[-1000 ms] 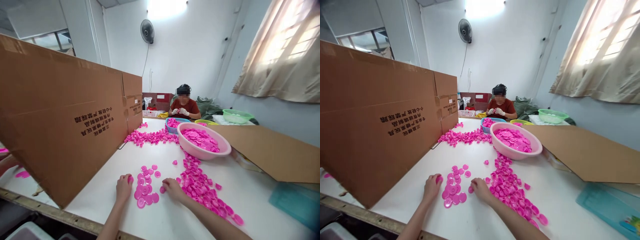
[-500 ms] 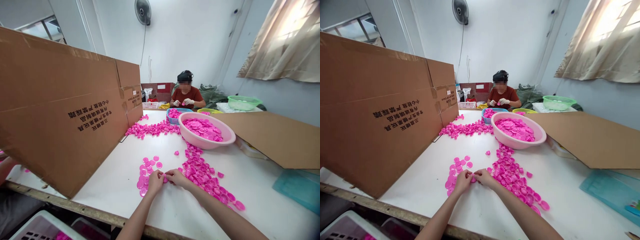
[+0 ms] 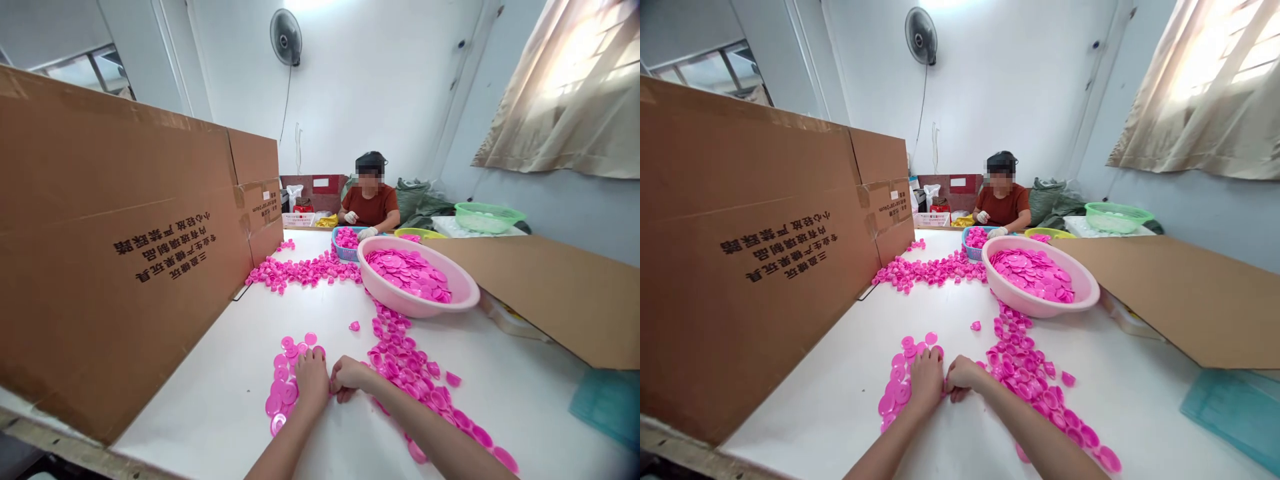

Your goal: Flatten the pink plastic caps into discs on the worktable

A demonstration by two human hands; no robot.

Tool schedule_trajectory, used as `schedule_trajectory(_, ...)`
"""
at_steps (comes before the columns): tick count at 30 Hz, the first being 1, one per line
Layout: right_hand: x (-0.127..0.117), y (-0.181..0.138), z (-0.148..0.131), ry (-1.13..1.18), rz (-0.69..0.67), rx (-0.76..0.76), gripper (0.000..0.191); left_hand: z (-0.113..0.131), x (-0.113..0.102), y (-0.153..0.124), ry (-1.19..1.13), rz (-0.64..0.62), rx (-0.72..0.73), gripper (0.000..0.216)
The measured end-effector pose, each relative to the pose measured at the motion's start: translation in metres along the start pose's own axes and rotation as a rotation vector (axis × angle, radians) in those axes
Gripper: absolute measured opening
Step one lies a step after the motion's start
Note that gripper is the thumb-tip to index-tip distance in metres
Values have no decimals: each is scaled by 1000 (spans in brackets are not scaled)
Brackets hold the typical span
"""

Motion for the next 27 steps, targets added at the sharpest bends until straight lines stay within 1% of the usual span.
schedule_trajectory(2, 0, 0, -1, 23, -24, -31, 12, 4, 0, -4, 97, 55, 13, 21)
schedule_trajectory(3, 0, 0, -1, 41, -44, -45, 12, 4, 1, -4, 112, 59, 18, 21)
schedule_trajectory(5, 1, 1, -2, 69, -87, -50, 13, 1, 5, -3, 110, 19, 6, 21)
schedule_trajectory(8, -1, 6, 2, 49, -120, 5, 14, -5, 14, 4, 78, -93, -16, 27)
schedule_trajectory(10, -2, 11, 4, 10, -135, 45, 14, -6, 20, 8, 50, -164, -5, 30)
schedule_trajectory(12, -1, 15, 6, -28, -155, 77, 13, -5, 25, 10, 30, -202, 9, 30)
schedule_trajectory(15, 0, 18, 4, -97, -157, 118, 10, -4, 24, 10, 37, -201, 11, 25)
schedule_trajectory(18, 2, 20, -2, -235, -173, 191, 6, 0, 24, 8, 62, -228, 40, 11)
schedule_trajectory(20, 5, 22, -6, -334, -212, 253, 5, 1, 25, 7, 44, -262, 64, 14)
schedule_trajectory(21, 6, 23, -7, -363, -233, 279, 6, 2, 24, 7, 29, -266, 81, 17)
schedule_trajectory(23, 7, 24, -10, -361, -259, 308, 7, 5, 19, 6, 32, -236, 107, 20)
schedule_trajectory(27, 5, 12, -10, -255, -236, 291, 11, 10, 7, 2, 167, -161, 111, 19)
Point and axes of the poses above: each hand's wrist, its own y-axis towards the middle knuckle, its own x-axis out of the palm, z = x × y, the point moved 9 cm from there along y, towards the middle knuckle, and after that the axes turned 14 degrees about -z, right-handed, at the moved point
